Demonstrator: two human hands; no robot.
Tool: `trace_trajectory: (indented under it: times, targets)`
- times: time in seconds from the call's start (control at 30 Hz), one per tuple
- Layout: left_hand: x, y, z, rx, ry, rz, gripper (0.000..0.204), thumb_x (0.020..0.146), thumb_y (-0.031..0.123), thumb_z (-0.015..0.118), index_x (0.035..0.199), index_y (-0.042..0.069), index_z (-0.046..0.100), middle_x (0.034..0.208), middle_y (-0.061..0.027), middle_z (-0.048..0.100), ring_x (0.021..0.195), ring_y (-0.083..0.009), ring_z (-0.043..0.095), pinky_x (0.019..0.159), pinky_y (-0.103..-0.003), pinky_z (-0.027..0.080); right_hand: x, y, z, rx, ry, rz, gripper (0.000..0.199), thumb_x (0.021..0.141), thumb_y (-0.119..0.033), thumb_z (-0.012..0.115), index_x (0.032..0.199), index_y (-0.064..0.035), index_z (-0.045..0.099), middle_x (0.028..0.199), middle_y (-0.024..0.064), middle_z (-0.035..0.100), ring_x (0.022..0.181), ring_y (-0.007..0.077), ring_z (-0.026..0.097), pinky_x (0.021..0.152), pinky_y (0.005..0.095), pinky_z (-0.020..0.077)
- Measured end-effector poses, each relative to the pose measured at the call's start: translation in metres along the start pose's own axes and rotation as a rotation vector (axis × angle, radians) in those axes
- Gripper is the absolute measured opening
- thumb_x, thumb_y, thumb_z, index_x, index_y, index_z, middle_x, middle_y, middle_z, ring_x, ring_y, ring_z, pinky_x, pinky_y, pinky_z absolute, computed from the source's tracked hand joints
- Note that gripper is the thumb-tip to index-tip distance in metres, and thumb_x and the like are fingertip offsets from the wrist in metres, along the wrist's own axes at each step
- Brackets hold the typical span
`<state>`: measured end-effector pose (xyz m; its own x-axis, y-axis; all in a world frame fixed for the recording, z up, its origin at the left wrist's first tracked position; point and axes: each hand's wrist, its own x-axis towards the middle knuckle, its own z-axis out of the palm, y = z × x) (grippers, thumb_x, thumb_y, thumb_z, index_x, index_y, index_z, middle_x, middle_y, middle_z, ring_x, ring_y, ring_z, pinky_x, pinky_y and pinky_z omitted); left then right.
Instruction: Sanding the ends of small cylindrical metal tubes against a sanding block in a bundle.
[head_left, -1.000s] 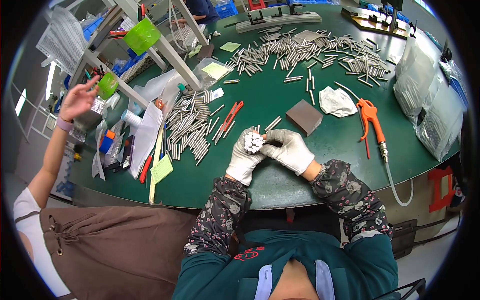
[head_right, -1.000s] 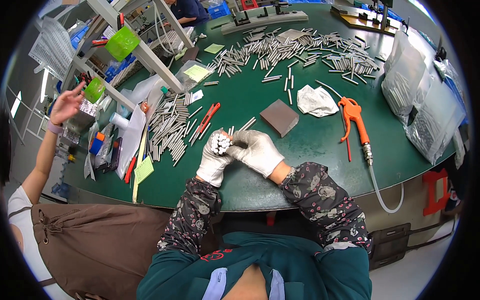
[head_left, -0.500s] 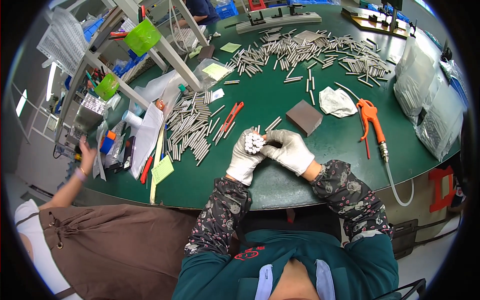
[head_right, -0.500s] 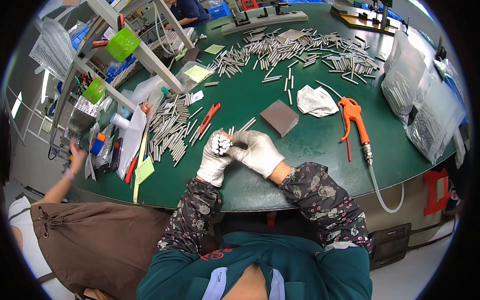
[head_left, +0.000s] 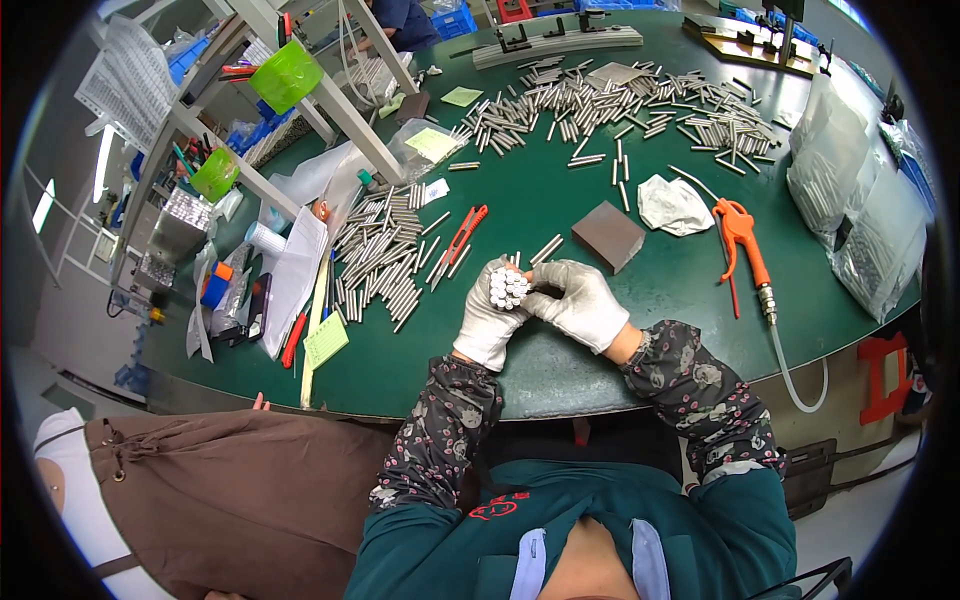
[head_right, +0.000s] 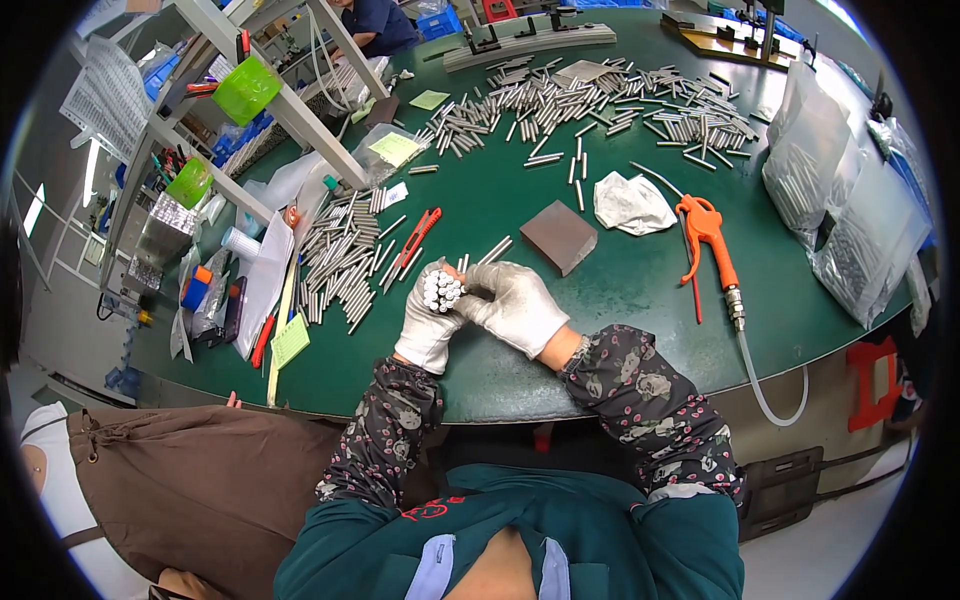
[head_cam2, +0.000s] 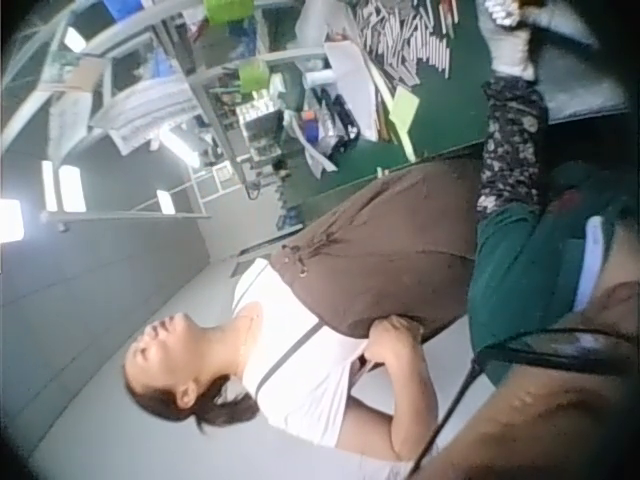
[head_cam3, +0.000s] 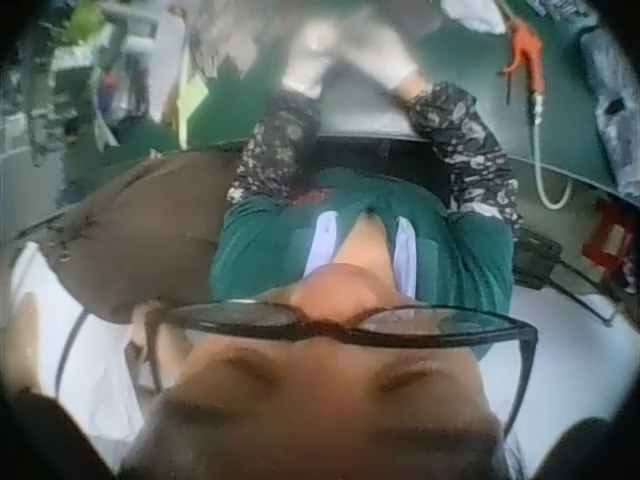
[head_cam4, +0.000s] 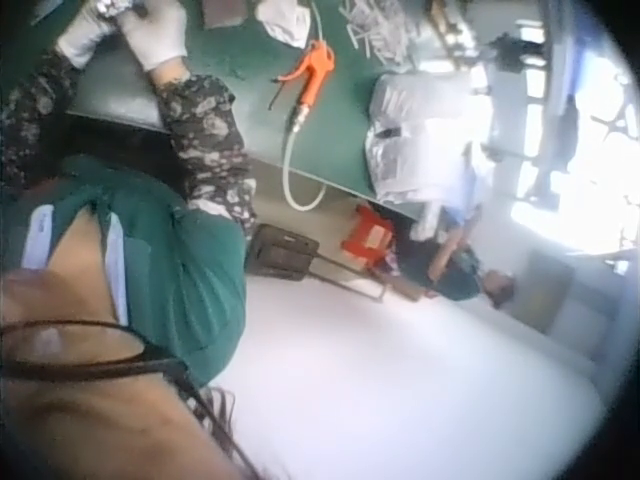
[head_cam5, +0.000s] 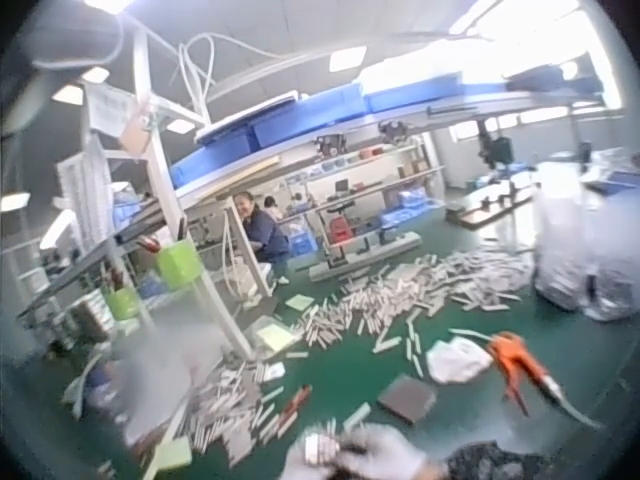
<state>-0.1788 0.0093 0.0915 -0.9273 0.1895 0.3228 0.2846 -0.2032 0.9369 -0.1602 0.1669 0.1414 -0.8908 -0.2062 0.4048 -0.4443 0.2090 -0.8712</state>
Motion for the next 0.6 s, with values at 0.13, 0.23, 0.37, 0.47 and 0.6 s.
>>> trace_trajectory:
  times: [0.13, 0.23, 0.37, 0.47, 0.6]
  targets:
    - [-0.0003, -0.0034, -0.0020, -0.017, -0.002, 0.007, 0.053, 0.062, -0.009, 0.070, 0.108, 0.007, 0.047, 0.093, 0.0005, 0.056, 0.085, -0.0090, 0.055, 0.074, -0.022, 0.048, -0.0008, 0.0018, -0.0010, -0.022, -0.026, -0.057, 0.023, 0.070, -0.011, 0.068, 0.089, 0.0010, 0.062, 0.074, 0.0121, 0.058, 0.068, 0.0203, 0.057, 0.062, 0.0294, 0.0459]
    - [-0.0006, -0.0063, -0.0032, -0.006, 0.009, 0.013, 0.054, 0.062, -0.010, 0.070, 0.108, 0.007, 0.046, 0.092, 0.0008, 0.056, 0.084, -0.0088, 0.055, 0.074, -0.022, 0.048, -0.0007, 0.0012, -0.0016, -0.046, -0.025, -0.085, 0.023, 0.070, -0.011, 0.069, 0.089, 0.0007, 0.063, 0.073, 0.0117, 0.058, 0.067, 0.0202, 0.057, 0.062, 0.0296, 0.0457]
    - [0.0004, -0.0059, -0.0032, -0.004, -0.002, 0.020, 0.050, 0.065, -0.008, 0.068, 0.106, 0.007, 0.046, 0.092, 0.0007, 0.056, 0.083, -0.0089, 0.056, 0.074, -0.021, 0.048, -0.0013, 0.0034, -0.0010, -0.028, -0.021, -0.088, 0.023, 0.070, -0.011, 0.069, 0.089, 0.0005, 0.063, 0.073, 0.0114, 0.058, 0.067, 0.0205, 0.057, 0.062, 0.0298, 0.0454]
    - [0.0012, -0.0060, -0.0030, 0.054, -0.027, 0.072, 0.043, 0.069, -0.007, 0.065, 0.105, 0.006, 0.046, 0.091, -0.0001, 0.055, 0.083, -0.0091, 0.056, 0.073, -0.022, 0.048, -0.0013, 0.0057, -0.0003, -0.013, -0.021, -0.089, 0.023, 0.070, -0.011, 0.070, 0.088, 0.0004, 0.063, 0.073, 0.0113, 0.058, 0.067, 0.0207, 0.057, 0.062, 0.0300, 0.0452]
    - [0.0006, -0.0060, -0.0020, -0.241, 0.016, -0.035, 0.038, 0.072, -0.007, 0.062, 0.103, 0.007, 0.046, 0.091, -0.0011, 0.055, 0.081, -0.0093, 0.055, 0.073, -0.022, 0.049, -0.0014, 0.0053, -0.0008, -0.045, -0.017, -0.117, 0.023, 0.070, -0.012, 0.070, 0.088, 0.0000, 0.063, 0.073, 0.0112, 0.058, 0.067, 0.0213, 0.056, 0.062, 0.0303, 0.0450]
